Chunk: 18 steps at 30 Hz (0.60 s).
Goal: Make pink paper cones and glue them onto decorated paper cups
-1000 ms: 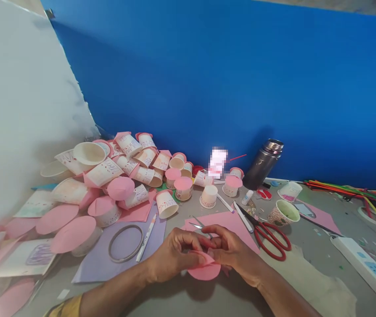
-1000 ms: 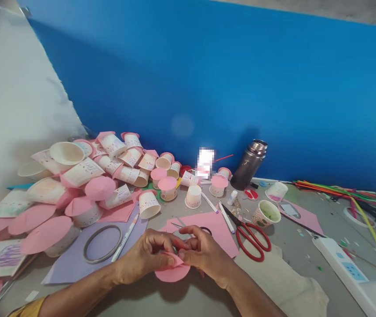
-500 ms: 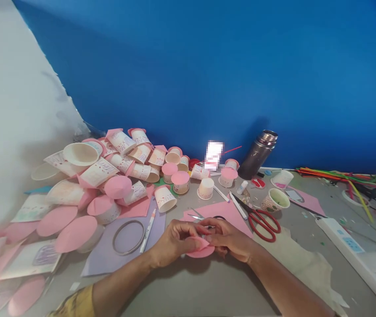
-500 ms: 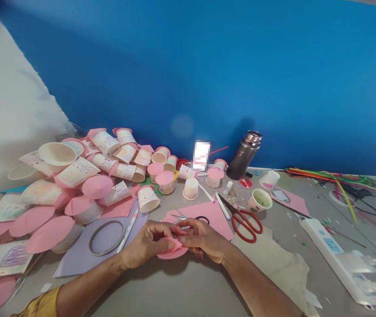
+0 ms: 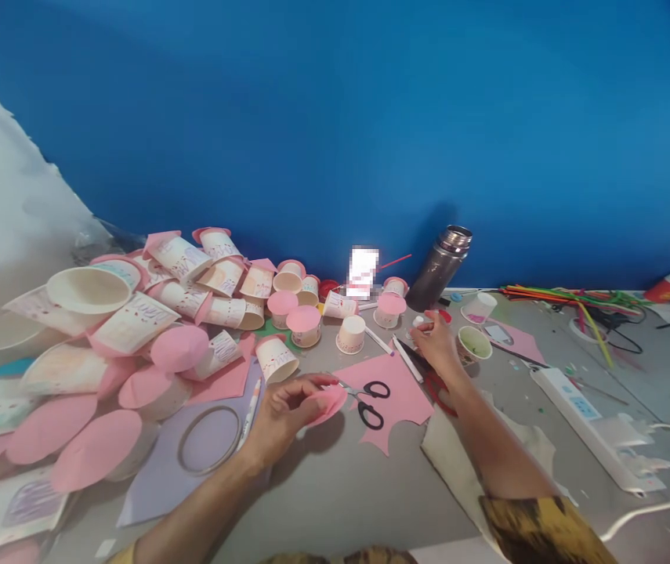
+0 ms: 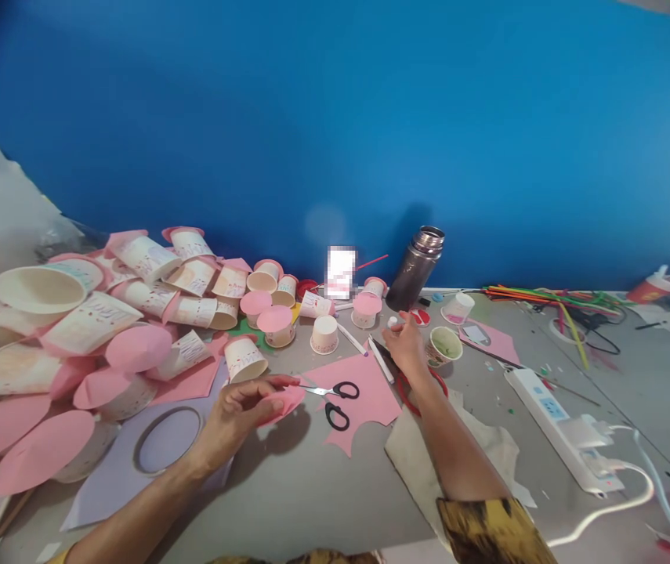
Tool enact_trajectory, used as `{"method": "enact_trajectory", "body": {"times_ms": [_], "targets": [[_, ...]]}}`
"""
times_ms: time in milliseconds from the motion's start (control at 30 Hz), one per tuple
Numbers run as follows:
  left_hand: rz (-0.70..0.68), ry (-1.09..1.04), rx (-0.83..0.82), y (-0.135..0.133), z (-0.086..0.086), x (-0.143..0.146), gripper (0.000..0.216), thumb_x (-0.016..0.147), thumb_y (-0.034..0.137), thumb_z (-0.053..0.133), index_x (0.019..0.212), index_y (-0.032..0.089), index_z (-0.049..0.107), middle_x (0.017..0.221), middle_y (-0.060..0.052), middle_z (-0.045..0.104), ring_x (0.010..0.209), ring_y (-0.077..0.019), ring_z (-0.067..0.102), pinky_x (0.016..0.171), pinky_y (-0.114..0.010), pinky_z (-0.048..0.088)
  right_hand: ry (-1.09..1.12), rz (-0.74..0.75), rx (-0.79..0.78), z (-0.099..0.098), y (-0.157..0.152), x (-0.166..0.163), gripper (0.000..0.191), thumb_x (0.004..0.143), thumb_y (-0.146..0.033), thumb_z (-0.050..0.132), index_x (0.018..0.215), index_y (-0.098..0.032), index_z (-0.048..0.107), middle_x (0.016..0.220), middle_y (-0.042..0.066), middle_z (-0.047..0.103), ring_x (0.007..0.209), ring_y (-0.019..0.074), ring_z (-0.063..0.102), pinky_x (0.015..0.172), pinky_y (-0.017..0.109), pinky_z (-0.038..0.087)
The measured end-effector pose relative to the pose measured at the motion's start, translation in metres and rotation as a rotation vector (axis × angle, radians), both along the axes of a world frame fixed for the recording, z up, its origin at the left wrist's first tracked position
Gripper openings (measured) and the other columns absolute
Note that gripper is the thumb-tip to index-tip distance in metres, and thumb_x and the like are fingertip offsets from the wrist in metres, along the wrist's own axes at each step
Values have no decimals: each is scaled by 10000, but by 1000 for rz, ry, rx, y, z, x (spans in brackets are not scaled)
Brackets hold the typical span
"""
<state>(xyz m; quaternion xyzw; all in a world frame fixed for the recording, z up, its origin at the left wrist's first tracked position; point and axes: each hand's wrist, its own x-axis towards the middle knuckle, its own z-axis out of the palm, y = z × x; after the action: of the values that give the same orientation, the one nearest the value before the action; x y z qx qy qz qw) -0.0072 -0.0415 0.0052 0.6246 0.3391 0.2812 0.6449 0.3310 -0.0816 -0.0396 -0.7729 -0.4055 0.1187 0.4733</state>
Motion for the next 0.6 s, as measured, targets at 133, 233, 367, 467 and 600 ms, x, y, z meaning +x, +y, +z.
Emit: {"method": "enact_trajectory", "body": {"times_ms": [133, 233, 367, 467, 600], "targets": [[67, 31, 115, 4, -2, -3, 230, 783, 348, 732, 618, 196, 684, 1122, -120, 770, 1083, -305, 680, 972, -435, 480, -89, -48, -72, -4, 9, 3, 262, 868, -422, 655, 817, -167, 625, 630, -25, 586, 543, 137, 529, 565, 287, 451], [114, 24, 200, 5, -8, -4, 193, 800, 321, 728, 648, 206, 700, 1118, -108, 771, 1089, -292, 680, 979, -430, 488, -188, -13, -26, 7, 0, -16, 246, 793, -428, 659, 788, -182, 642, 754, 62, 679, 700, 221, 602, 654, 342, 479], [144, -12, 368, 8, -15, -5, 135, 828, 251, 726, 702, 206, 711, 1116, -103, 771, 1059, -266, 697, 979, -418, 503, -248, 185, 37, 29, -22, -64, 252, 840, -373, 636, 1044, -229, 668, 1019, 63, 737, 865, 233, 667, 754, 339, 509], [127, -31, 486, 10, -20, -4, 66, 842, 198, 717, 777, 201, 729, 1130, -114, 766, 1039, -254, 708, 935, -404, 530, -307, 399, 72, 39, -33, -96, 161, 878, -343, 641, 999, -243, 673, 901, 41, 725, 820, 222, 659, 741, 331, 507], [81, -58, 670, 12, -23, -4, 55, 863, 163, 702, 826, 191, 732, 1121, -128, 768, 973, -223, 720, 856, -367, 558, -436, 628, 153, 40, -37, -115, 199, 948, -304, 614, 1128, -243, 675, 925, 60, 722, 884, 232, 662, 797, 347, 510]]}}
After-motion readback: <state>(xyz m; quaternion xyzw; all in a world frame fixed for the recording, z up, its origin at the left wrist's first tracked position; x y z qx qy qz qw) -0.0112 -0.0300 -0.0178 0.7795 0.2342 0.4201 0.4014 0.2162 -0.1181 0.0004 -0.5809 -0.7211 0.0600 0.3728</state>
